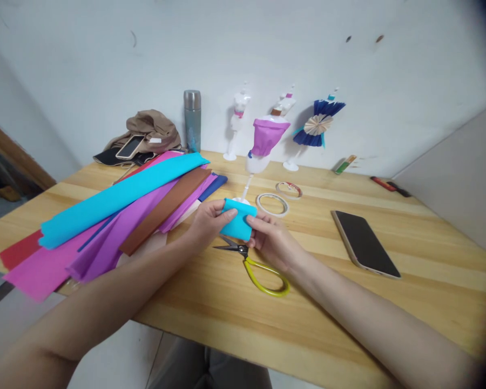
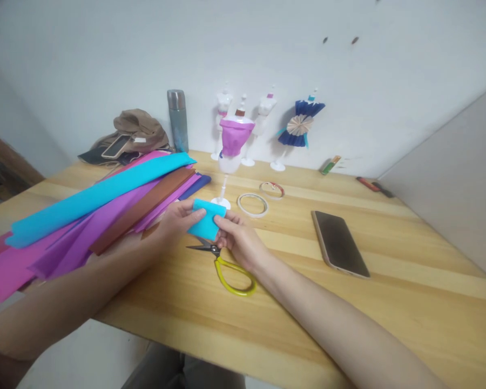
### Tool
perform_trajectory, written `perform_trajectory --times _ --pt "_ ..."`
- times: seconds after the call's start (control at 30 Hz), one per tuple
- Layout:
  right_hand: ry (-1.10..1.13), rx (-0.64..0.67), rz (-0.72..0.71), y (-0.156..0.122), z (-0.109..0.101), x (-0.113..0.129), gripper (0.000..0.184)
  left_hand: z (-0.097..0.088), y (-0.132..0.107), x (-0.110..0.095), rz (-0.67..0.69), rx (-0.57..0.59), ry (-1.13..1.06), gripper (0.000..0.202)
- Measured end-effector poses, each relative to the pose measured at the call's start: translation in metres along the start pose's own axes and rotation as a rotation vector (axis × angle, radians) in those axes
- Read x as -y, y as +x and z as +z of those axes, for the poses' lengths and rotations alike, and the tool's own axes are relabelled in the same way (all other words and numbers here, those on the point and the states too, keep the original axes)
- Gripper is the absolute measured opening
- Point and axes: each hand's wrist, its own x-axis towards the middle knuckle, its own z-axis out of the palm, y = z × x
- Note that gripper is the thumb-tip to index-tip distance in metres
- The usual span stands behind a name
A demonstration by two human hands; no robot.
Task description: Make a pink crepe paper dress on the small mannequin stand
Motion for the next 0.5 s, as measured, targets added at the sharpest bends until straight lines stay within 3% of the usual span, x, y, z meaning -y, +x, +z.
perform_trajectory --times 0.13,0.27,0.37,0.5 --pt "-0.011 0.004 -0.070 -0.0012 0.0010 0.0009 0.030 0.0013 -0.0006 -0.0005 -0.017 0.018 -0.014 0.041" --pt "-0.011 0.008 0.011 -0.0006 0.0005 0.0013 0.036 0.0002 0.0002 0.0000 -0.013 0.029 -0.015 0.038" --pt "-0.067 0.012 -0.020 -0.0014 0.0007 -0.0003 0.035 -0.0006 0.0010 0.0003 -0.006 0.016 0.028 0.033" --pt "-0.070 -0.092 -0.087 0.0006 -0.0020 0.0031 0.034 0.0005 0.0016 -0.0030 -0.010 -0.005 0.035 0.032"
